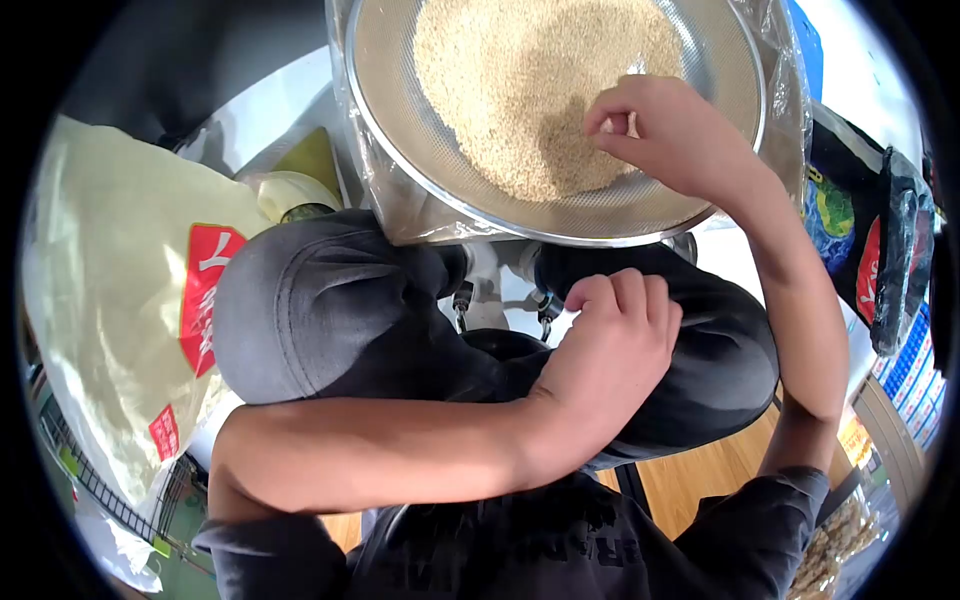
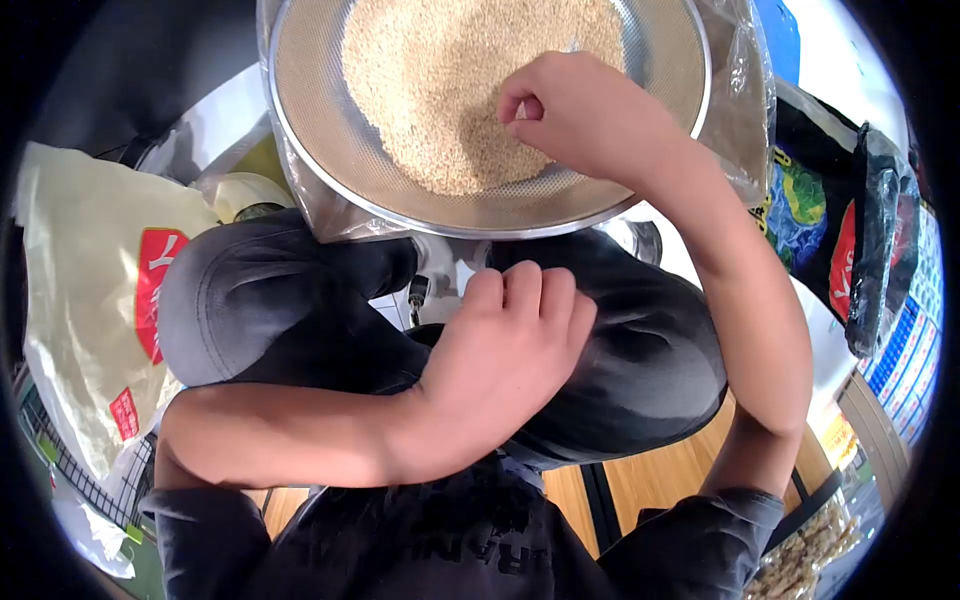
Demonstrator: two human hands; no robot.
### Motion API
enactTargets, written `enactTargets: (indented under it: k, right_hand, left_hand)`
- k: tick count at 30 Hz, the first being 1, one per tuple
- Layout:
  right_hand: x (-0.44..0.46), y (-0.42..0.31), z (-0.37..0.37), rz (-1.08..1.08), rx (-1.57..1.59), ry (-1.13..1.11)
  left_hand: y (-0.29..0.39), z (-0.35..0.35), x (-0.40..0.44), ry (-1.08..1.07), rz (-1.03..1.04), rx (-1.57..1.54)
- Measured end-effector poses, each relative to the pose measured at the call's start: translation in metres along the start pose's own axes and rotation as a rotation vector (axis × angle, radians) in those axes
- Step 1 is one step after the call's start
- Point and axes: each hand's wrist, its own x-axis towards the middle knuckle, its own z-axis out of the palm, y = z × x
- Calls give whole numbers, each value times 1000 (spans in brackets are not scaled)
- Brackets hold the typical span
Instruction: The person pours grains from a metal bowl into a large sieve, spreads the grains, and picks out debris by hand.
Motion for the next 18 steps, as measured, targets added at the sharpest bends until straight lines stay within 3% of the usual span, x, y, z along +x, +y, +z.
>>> enactTargets:
  k: [1, 5, 11, 18]
  right_hand:
    - [8, 3, 12, 70, -1, -34]
    - [21, 4, 24, 205, 24, -59]
    - [26, 8, 34, 201, 0, -51]
    - [33, 5, 32, 296, 6, -118]
  left_hand:
    - [0, 0, -4, 0, 11, -19]
    - [-8, -1, -11, -506, 111, 234]
    - [-3, 8, 2, -615, 348, 342]
    - [4, 14, 11, -659, 462, 397]
